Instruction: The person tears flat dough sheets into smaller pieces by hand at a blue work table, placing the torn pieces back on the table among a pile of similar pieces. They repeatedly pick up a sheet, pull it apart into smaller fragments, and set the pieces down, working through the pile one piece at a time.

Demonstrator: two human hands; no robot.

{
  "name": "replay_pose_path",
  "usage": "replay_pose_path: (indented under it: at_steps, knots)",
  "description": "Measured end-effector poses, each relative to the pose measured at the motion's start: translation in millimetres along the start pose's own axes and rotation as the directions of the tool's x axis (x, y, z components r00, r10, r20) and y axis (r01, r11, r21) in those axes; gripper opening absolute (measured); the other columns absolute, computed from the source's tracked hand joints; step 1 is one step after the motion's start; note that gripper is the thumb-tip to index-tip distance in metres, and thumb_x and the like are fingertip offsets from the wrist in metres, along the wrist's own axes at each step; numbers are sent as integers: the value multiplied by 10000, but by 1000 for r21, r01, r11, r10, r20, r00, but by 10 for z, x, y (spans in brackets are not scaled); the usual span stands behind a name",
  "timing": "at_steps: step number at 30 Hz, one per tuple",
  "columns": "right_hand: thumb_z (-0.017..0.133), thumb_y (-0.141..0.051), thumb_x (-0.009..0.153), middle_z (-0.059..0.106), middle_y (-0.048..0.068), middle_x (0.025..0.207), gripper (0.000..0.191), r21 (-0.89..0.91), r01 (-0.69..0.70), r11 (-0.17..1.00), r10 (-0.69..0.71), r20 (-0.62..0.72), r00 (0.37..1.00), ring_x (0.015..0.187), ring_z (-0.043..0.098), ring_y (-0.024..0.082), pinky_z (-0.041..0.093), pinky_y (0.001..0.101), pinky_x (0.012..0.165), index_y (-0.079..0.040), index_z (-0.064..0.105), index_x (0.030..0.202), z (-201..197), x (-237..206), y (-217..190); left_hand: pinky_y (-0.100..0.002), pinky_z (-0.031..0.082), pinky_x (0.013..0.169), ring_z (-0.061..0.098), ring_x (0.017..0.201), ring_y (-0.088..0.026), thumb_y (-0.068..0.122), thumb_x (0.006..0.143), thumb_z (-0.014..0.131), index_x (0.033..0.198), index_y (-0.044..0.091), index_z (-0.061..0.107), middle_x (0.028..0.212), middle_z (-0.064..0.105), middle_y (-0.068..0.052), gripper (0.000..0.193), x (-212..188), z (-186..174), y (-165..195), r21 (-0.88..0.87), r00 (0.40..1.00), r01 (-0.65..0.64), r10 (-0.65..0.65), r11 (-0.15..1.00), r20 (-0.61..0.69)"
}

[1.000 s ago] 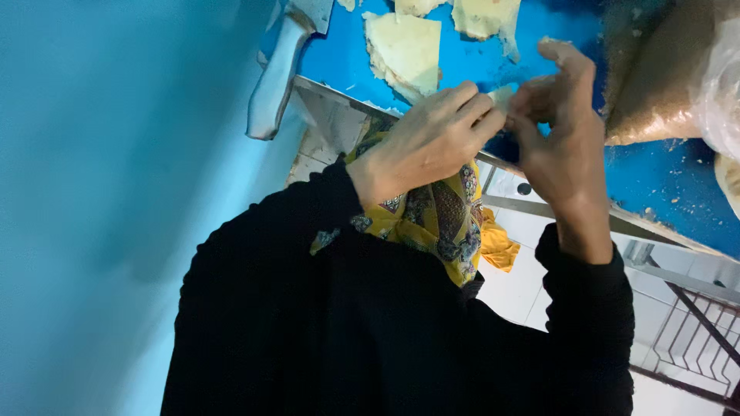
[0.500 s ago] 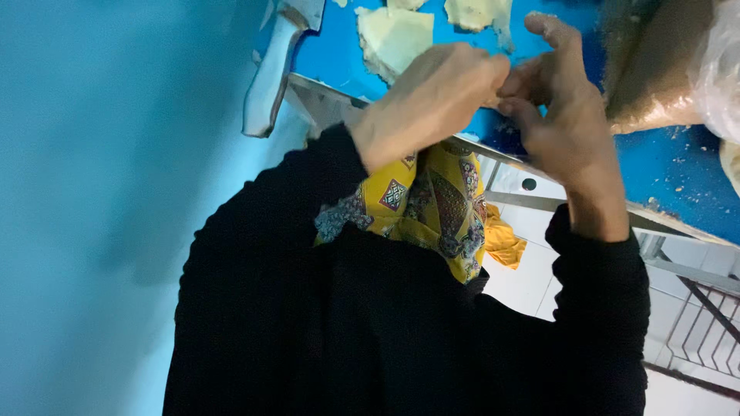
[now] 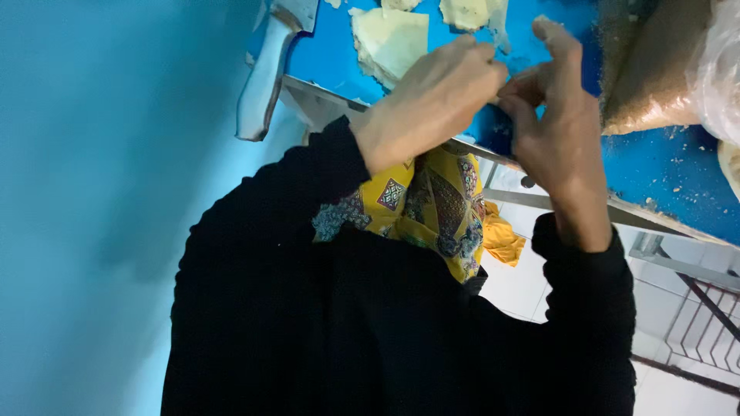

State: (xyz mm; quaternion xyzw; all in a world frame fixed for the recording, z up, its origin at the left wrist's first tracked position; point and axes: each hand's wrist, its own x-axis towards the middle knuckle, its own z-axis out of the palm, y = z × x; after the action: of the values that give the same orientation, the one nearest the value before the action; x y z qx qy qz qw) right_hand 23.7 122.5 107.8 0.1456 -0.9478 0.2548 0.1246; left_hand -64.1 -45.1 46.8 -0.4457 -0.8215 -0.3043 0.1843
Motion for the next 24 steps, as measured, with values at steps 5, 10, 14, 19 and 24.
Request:
replay_pose_path:
  at_steps: [5, 10, 14, 19, 24]
  knots:
    - [702, 120, 1005, 711, 200, 1151, 663, -197, 119, 973, -129, -35, 991, 1105, 733, 363, 599, 408, 914, -46, 325, 1524, 39, -26, -50, -332, 574, 859, 604, 1056, -238, 71, 898, 694, 1077, 1, 680, 1035, 651, -106, 193, -124, -32, 116, 172, 993, -92, 103, 981, -56]
    - [701, 118, 1056, 707, 225, 1135, 599, -144, 74, 987, -80, -37, 996, 1027, 735, 356, 591, 417, 879, -39, 346, 1513, 34, -43, -107, -314, 566, 865, 596, 1036, -211, 77, 884, 712, 1013, 17, 675, 1006, 643, -76, 147, -83, -93, 115, 283, 988, -138, 152, 949, -29]
    - [683, 105, 1060, 711, 210, 1132, 593, -34, 42, 999, -42, -16, 999, 1053, 747, 321, 604, 397, 914, -28, 336, 1523, -16, -69, -92, -314, 541, 850, 597, 1029, -209, 87, 841, 702, 996, 27, 694, 1000, 640, -68, 167, -127, -152, 184, 263, 994, -109, 110, 959, 12]
    - [697, 91, 1088, 726, 210, 1202, 549, -255, 91, 963, -113, -74, 991, 1084, 750, 348, 601, 407, 887, 1, 383, 1530, 98, -220, -126, -414, 436, 1037, 560, 1123, -255, 124, 927, 694, 1074, -24, 727, 1110, 642, -103, 211, -293, -238, 295, 358, 989, -133, 101, 924, 106]
    - [643, 113, 986, 613, 300, 1387, 626, -500, 103, 860, -140, -37, 989, 1357, 597, 465, 557, 474, 1091, 67, 367, 1546, 191, -209, -268, -582, 249, 1193, 456, 1357, -316, 362, 1037, 652, 1165, -26, 732, 1403, 586, -159, 416, -204, -128, 291, 446, 992, -50, -7, 894, 125]
